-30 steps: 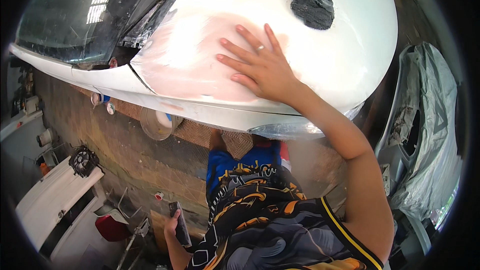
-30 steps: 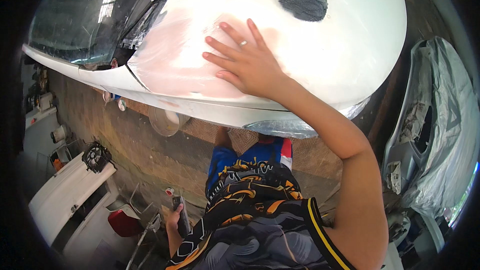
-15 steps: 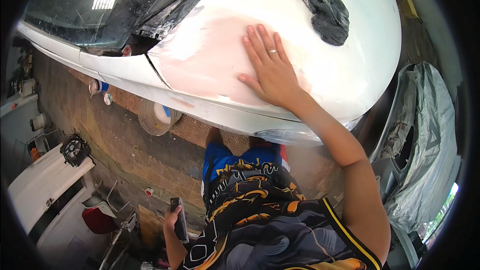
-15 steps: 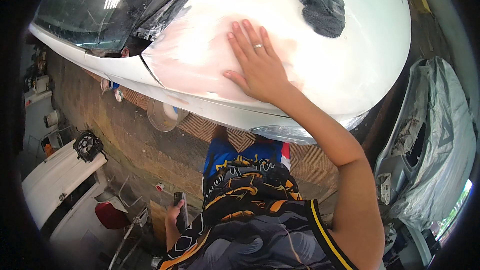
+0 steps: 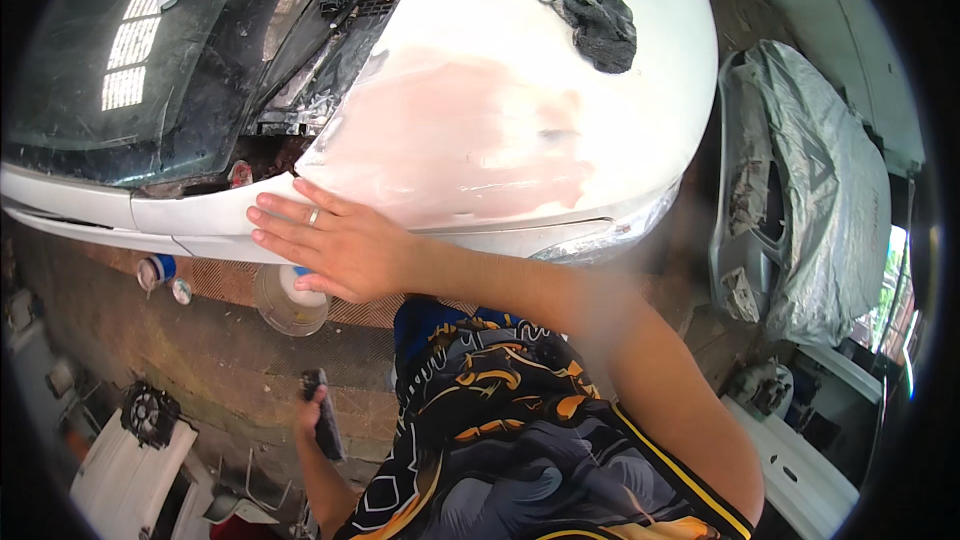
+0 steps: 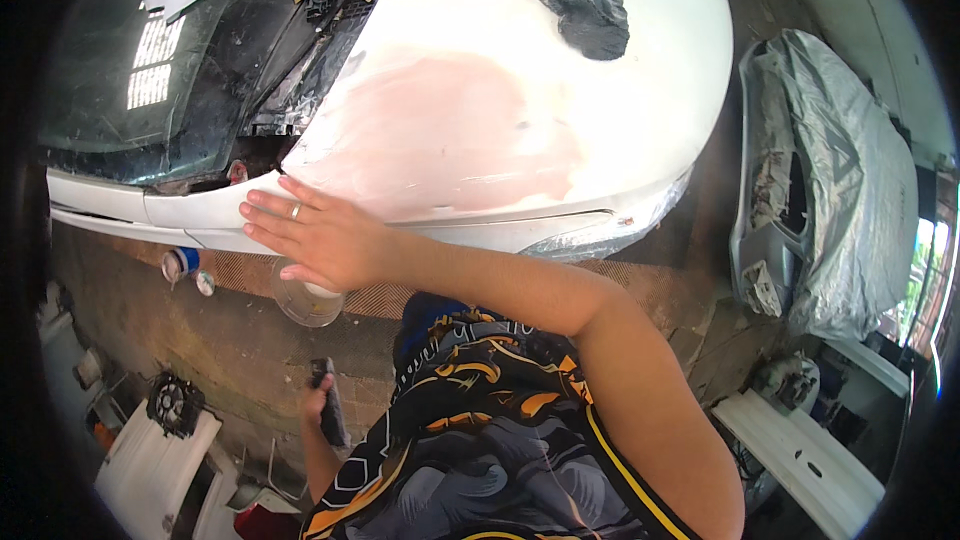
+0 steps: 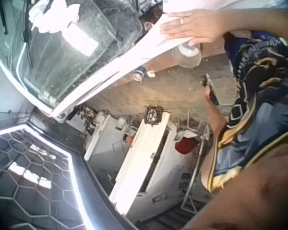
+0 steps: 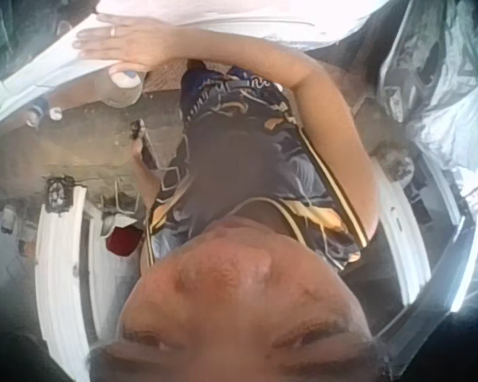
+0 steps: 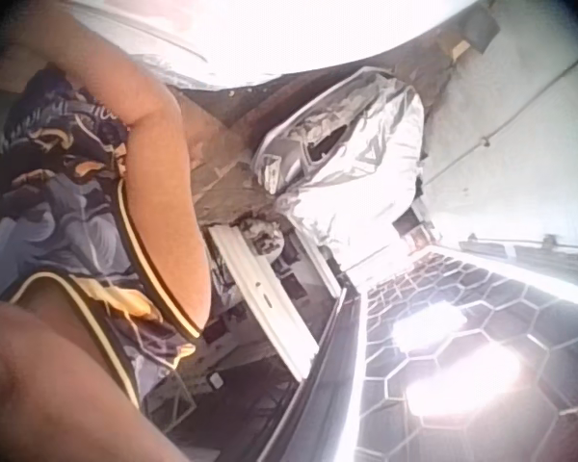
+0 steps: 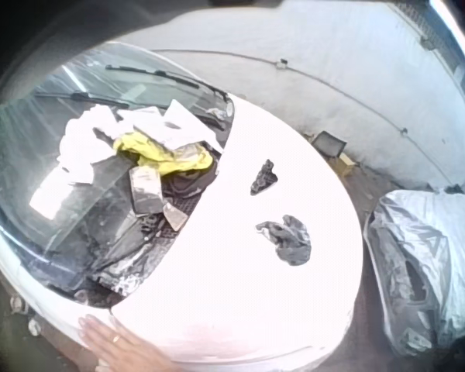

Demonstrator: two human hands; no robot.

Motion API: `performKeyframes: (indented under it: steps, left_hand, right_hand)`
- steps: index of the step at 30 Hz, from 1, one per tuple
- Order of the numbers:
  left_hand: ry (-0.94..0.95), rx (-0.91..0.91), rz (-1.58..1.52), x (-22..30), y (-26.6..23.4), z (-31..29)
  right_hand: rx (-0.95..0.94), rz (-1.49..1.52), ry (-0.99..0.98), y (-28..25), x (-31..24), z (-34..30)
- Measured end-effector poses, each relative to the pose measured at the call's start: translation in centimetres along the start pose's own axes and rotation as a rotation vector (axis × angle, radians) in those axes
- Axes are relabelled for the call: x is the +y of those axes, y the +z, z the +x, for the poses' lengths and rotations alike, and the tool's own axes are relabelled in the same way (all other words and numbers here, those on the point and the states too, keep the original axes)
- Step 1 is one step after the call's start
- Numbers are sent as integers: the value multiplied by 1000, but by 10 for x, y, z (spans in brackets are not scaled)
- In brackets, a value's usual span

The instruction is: The person sands the hood of a white car using a sanding block. They repeatedly rub the surface in circular and back-and-forth motions, occasionally wiping the area with a cloth to remove dust.

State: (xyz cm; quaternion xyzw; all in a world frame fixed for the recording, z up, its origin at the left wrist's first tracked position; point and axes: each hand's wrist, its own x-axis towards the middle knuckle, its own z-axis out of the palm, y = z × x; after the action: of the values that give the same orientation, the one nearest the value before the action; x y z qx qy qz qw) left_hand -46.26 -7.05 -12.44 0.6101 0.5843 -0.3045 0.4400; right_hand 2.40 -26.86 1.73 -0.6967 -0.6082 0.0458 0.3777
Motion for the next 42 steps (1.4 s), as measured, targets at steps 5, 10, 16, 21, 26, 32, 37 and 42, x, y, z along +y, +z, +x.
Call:
performKeyframes:
  steps: [5, 10, 16, 21, 26, 32, 37, 42]
  left_hand:
    - [98, 32, 138, 71, -39, 48]
    - [135, -23, 182, 106, -36, 60]
    - [157, 51, 191, 98, 3, 30]
    - [160, 186, 69, 21, 49, 9]
    - [104, 242, -96, -39, 140, -64]
    - [-151, 252, -93, -104, 287, -178]
    - [-361, 186, -136, -115, 361, -238]
    - [-288, 263, -366, -187, 396, -240]
  right_hand:
    - [5, -234, 293, -21, 5, -14]
    - [-6, -318, 373, -39, 6, -53]
    - [-62, -399, 445, -68, 18, -121]
    - [-71, -444, 405, -103, 34, -181]
    - [-40, -428, 291, -127, 54, -238]
    - [-21, -383, 232, -147, 65, -298]
    - [2, -357, 254, -154, 64, -328]
    - [31, -339, 261, -143, 59, -336]
